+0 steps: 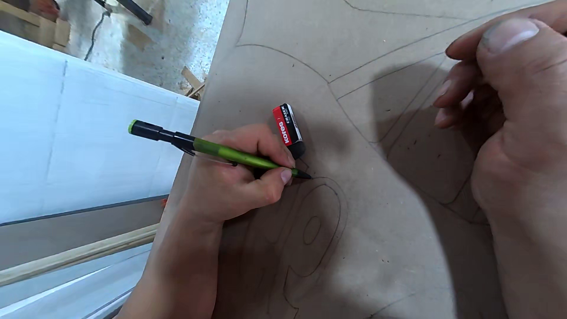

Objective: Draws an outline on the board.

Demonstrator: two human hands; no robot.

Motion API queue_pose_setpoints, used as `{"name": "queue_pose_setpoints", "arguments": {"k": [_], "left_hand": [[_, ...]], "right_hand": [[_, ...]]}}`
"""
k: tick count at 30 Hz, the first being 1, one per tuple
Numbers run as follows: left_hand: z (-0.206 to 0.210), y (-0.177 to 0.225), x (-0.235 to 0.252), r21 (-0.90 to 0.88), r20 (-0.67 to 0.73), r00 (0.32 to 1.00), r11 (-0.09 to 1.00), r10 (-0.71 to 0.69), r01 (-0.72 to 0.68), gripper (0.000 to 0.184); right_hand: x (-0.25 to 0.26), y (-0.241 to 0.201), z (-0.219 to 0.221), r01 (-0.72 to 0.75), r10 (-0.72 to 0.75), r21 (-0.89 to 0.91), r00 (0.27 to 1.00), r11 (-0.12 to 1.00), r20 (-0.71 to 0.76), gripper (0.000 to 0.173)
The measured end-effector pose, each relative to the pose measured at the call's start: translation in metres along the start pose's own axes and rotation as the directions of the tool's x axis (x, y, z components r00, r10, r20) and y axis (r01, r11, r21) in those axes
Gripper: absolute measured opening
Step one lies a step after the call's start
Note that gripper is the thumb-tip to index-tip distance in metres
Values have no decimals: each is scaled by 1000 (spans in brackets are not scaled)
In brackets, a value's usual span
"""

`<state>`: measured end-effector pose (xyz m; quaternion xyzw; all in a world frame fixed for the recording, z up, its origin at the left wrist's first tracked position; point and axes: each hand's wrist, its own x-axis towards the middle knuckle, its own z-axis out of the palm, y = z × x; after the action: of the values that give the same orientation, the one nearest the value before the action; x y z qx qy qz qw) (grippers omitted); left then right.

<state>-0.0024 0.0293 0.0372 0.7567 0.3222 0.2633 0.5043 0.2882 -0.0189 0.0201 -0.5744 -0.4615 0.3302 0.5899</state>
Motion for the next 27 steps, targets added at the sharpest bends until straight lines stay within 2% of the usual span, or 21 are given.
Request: {"name": "queue_pose_setpoints", "arguments": {"k": [27], "left_hand": [[-1,-2,0,-41,-5,1000,999,15,-16,10]], "right_hand": [[1,2,1,-20,20,11,1000,1000,-14,19]]}}
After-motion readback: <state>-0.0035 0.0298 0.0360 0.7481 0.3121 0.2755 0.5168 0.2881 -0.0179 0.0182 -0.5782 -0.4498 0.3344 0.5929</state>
